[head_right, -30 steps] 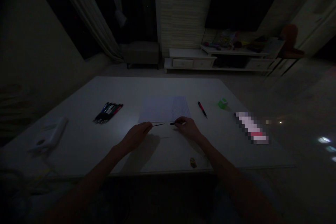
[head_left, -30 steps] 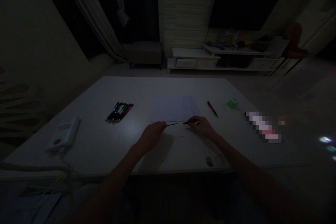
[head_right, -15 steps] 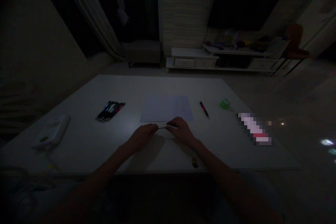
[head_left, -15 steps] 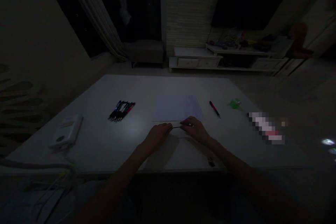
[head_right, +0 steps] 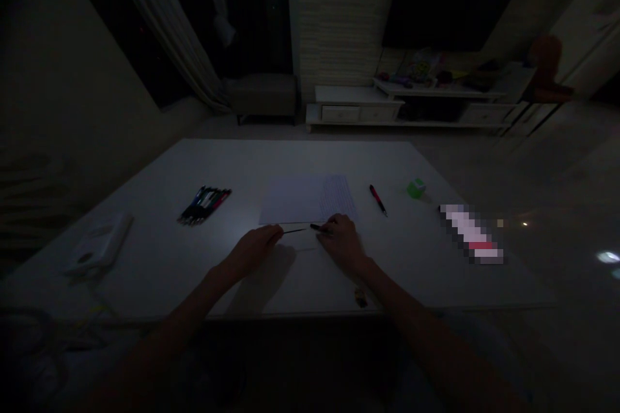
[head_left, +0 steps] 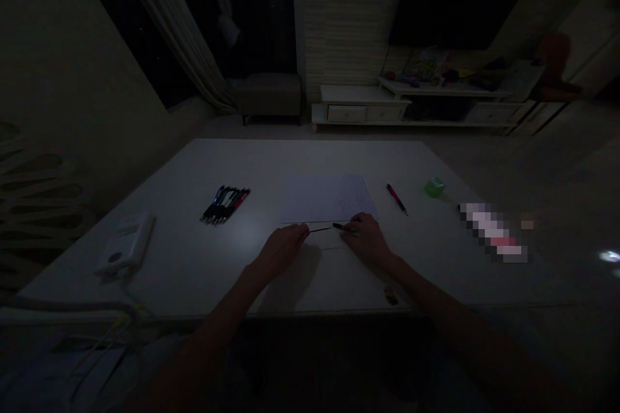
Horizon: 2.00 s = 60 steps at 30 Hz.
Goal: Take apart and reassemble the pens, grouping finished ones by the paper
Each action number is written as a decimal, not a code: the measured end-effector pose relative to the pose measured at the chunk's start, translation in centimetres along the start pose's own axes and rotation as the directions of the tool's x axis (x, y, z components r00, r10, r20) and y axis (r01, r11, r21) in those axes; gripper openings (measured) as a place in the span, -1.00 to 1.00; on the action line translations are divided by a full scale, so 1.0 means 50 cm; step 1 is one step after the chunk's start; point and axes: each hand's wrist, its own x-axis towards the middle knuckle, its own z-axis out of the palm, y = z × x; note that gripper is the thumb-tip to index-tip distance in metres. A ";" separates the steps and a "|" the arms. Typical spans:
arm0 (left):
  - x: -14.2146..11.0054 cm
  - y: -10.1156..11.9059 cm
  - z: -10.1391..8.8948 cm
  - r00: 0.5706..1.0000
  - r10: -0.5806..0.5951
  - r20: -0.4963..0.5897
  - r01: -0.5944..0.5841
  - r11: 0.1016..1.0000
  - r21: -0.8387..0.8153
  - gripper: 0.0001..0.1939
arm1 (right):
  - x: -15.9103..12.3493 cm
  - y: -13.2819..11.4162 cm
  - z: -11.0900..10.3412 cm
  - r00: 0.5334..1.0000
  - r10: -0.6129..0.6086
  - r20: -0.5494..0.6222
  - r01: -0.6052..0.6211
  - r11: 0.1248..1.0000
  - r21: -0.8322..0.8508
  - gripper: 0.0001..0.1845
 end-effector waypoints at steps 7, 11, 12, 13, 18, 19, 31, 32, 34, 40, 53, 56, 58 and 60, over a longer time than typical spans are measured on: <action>0.010 0.034 0.028 0.992 0.100 0.081 -0.101 0.995 0.007 -0.72 | -0.004 -0.034 -0.022 0.993 -0.115 0.023 0.112 0.988 0.104 -0.83; 0.013 0.041 0.040 0.988 0.122 0.094 -0.122 0.992 -0.013 -0.73 | -0.020 -0.043 -0.022 0.980 -0.169 0.104 0.152 0.977 0.152 -0.87; 0.011 0.040 0.040 0.988 0.123 0.095 -0.122 0.992 -0.015 -0.73 | -0.024 -0.041 -0.023 0.978 -0.168 0.119 0.149 0.976 0.158 -0.88; 0.008 0.037 0.039 0.988 0.121 0.094 -0.120 0.993 -0.016 -0.74 | -0.029 -0.037 -0.025 0.977 -0.160 0.140 0.139 0.978 0.154 -0.89; -0.009 0.016 0.024 0.997 0.057 0.059 -0.055 0.998 -0.044 -0.75 | -0.050 -0.017 -0.037 0.983 -0.030 0.184 0.028 1.000 0.010 -0.90; -0.011 0.013 0.022 0.998 0.038 0.052 -0.035 0.998 -0.056 -0.75 | -0.053 -0.015 -0.037 0.985 -0.017 0.173 0.019 1.000 -0.014 -0.90; 0.012 0.069 0.094 0.959 0.176 -0.224 -0.231 0.939 -0.255 -0.80 | -0.047 0.003 -0.019 1.000 -0.028 0.004 0.028 0.999 -0.043 -0.90; 0.017 0.072 0.100 0.956 0.164 -0.243 -0.227 0.938 -0.261 -0.81 | -0.045 0.005 -0.022 1.000 -0.024 -0.004 0.023 0.999 -0.043 -0.89; 0.026 0.073 0.109 0.951 0.138 -0.278 -0.217 0.936 -0.278 -0.84 | -0.042 0.013 -0.030 1.000 -0.012 -0.024 0.010 0.999 -0.050 -0.88; 0.028 0.036 0.090 0.931 0.055 -0.361 -0.171 0.939 -0.298 -0.86 | -0.018 0.074 -0.073 0.994 0.087 -0.060 -0.096 0.982 -0.163 -0.86; -0.089 -0.155 -0.008 0.906 -0.307 -0.292 0.294 0.952 -0.086 -0.83 | -0.054 0.231 -0.204 0.900 0.436 -0.010 -0.381 0.775 -0.505 -0.76; -0.096 -0.147 -0.010 0.907 -0.306 -0.289 0.300 0.952 -0.064 -0.79 | -0.060 0.228 -0.204 0.903 0.429 -0.030 -0.382 0.767 -0.516 -0.77; -0.092 -0.140 -0.012 0.918 -0.284 -0.275 0.282 0.958 -0.048 -0.78 | -0.057 0.212 -0.193 0.916 0.399 -0.035 -0.364 0.790 -0.494 -0.77; -0.080 -0.127 -0.011 0.930 -0.251 -0.267 0.251 0.967 -0.035 -0.79 | -0.050 0.182 -0.172 0.941 0.335 -0.042 -0.320 0.848 -0.422 -0.78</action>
